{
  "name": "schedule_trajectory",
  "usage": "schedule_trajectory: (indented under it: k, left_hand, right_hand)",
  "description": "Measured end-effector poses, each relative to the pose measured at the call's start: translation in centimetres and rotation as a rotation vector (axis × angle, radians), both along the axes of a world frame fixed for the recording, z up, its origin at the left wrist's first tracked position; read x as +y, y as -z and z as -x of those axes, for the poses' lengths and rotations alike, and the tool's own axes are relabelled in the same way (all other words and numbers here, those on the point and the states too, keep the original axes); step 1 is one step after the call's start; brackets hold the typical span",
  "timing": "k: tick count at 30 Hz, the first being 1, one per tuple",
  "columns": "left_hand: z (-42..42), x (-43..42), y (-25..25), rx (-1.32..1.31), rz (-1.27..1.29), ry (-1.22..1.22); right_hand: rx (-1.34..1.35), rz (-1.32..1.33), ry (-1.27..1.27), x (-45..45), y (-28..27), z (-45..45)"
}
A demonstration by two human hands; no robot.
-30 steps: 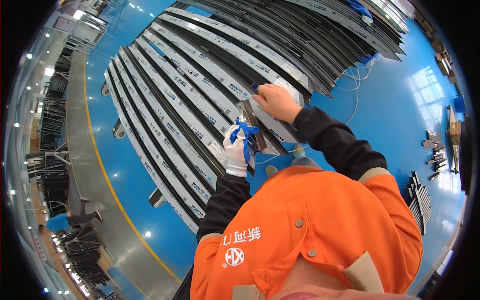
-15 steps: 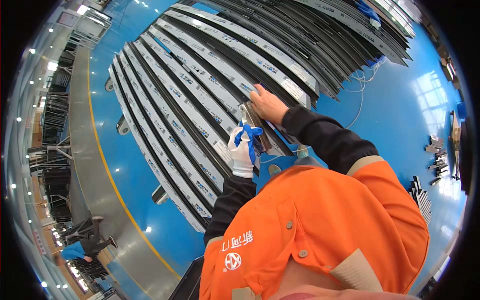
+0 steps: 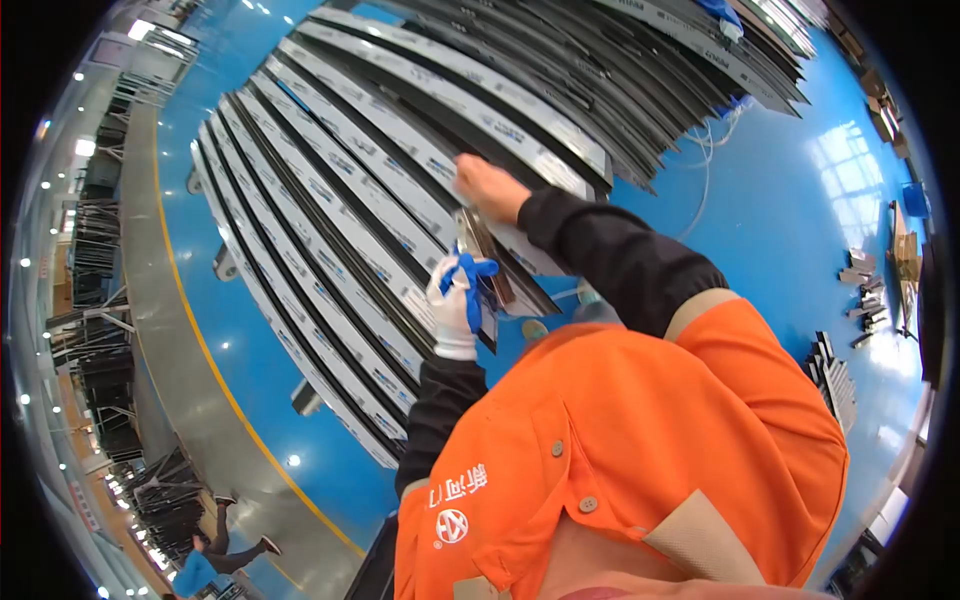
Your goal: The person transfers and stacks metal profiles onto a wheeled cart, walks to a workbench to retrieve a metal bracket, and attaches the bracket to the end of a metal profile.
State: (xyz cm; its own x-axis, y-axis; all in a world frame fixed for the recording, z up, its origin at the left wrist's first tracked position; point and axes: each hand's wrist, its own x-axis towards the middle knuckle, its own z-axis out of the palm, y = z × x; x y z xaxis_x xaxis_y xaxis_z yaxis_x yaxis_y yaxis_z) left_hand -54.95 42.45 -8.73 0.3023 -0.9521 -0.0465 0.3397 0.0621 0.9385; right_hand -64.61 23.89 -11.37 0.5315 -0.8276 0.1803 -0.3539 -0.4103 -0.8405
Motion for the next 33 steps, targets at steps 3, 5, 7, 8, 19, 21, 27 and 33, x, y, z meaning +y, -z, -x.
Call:
schedule_trajectory:
  k: [3, 5, 7, 8, 19, 21, 27, 33]
  left_hand:
    - [-2.1, 0.3, 3.4, -0.273, -0.125, -0.169]
    - [-2.5, 0.1, -0.3, -0.193, -0.185, 0.180]
    - [-1.8, -1.6, -3.5, -0.124, -0.265, 0.326]
    - [-1.6, -2.1, -3.9, -0.474, -0.169, 0.392]
    - [-0.3, -10.0, -5.5, -1.298, 0.296, 0.873]
    - [-0.3, -10.3, -5.9, -1.284, 0.249, 0.913]
    - [-0.6, -10.1, -4.2, -1.277, 0.138, 0.870]
    - [-0.4, -8.9, -3.2, -1.298, 0.284, 0.686]
  right_hand:
    - [-0.049, -0.149, 0.137, 0.5, -2.6, 3.7]
    - [-0.147, -0.116, 0.201, 3.5, -3.7, 7.3]
    - [-0.145, -0.014, 0.247, 5.6, -3.6, 10.8]
    - [-0.062, -0.080, 0.203, 7.6, -4.5, 12.9]
    - [0.342, 0.448, 0.117, 15.0, -3.8, 15.2]
    - [0.386, 0.471, 0.114, 14.9, -3.6, 15.0]
    - [0.545, 0.511, 0.045, 13.7, -3.1, 13.8]
    - [0.482, 0.413, 0.040, 13.6, -4.8, 14.0]
